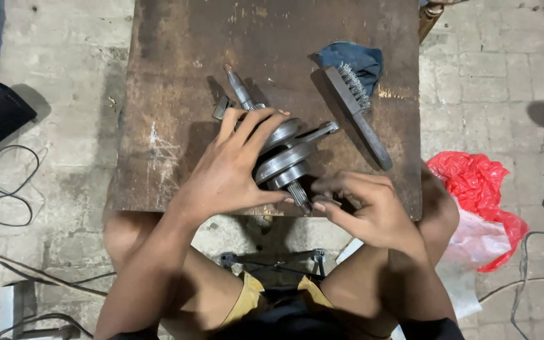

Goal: Cleaning a metal crankshaft by scrubbing it with a wire brush to remove debris or rust.

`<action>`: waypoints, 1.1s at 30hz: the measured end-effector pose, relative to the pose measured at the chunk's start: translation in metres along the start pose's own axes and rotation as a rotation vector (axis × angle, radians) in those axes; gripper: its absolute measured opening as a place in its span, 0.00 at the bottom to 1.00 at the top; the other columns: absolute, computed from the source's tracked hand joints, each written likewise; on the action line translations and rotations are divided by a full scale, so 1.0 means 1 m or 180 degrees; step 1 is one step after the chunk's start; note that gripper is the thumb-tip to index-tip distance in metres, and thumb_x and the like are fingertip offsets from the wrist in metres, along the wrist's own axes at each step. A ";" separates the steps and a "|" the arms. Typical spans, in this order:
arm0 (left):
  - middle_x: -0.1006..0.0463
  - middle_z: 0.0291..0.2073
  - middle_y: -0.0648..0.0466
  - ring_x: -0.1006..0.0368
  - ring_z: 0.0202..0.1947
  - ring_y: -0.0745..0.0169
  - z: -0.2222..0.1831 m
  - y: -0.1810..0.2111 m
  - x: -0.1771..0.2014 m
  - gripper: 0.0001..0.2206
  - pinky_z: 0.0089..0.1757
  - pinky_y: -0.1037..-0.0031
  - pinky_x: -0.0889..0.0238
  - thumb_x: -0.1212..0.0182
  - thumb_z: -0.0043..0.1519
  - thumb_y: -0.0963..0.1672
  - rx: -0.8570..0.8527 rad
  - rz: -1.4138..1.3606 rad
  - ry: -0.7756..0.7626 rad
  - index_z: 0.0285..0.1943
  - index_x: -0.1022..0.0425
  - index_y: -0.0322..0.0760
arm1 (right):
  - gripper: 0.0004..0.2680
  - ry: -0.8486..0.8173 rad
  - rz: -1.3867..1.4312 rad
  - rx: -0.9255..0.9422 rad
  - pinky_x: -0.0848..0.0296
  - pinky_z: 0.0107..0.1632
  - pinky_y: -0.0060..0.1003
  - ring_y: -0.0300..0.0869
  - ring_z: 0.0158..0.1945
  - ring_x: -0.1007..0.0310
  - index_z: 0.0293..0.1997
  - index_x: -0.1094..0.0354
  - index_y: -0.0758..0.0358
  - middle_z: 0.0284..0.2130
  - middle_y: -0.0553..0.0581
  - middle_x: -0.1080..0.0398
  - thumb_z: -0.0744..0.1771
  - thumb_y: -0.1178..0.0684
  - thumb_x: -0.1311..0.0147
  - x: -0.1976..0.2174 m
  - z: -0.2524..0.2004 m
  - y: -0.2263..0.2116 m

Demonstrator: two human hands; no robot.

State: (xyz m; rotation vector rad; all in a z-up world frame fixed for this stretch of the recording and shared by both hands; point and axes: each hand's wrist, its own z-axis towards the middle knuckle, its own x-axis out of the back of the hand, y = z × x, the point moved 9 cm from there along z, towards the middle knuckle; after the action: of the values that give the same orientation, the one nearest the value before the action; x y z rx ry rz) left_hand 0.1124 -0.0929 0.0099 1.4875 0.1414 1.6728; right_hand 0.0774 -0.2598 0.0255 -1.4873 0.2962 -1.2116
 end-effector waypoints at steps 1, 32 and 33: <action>0.37 0.65 0.47 0.43 0.62 0.41 0.001 -0.002 -0.003 0.56 0.58 0.49 0.36 0.13 0.34 0.53 -0.0012 0.0054 -0.0026 0.73 0.43 0.39 | 0.08 0.0188 -0.0045 -0.0217 0.38 0.25 0.24 0.32 0.22 0.34 0.39 0.24 0.69 0.27 0.52 0.23 0.60 0.61 0.35 0.003 -0.002 0.009; 0.34 0.62 0.50 0.40 0.58 0.44 0.003 0.002 0.005 0.53 0.55 0.53 0.31 0.15 0.35 0.52 -0.0148 0.0028 0.0086 0.73 0.40 0.41 | 0.03 0.0923 0.0822 -0.0450 0.38 0.36 0.26 0.36 0.30 0.37 0.31 0.31 0.72 0.30 0.55 0.31 0.64 0.68 0.41 -0.005 -0.004 0.028; 0.34 0.62 0.50 0.40 0.58 0.44 0.002 0.003 0.005 0.53 0.55 0.53 0.31 0.15 0.35 0.52 -0.0142 0.0008 0.0071 0.73 0.40 0.41 | 0.03 0.0924 0.0823 -0.0476 0.38 0.36 0.26 0.36 0.30 0.37 0.31 0.31 0.72 0.30 0.55 0.31 0.64 0.68 0.41 -0.008 -0.005 0.029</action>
State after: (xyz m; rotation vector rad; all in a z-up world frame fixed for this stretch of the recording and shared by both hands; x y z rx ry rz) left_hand 0.1133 -0.0929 0.0159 1.4367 0.1136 1.6846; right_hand 0.0819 -0.2666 -0.0037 -1.3476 0.7655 -1.2130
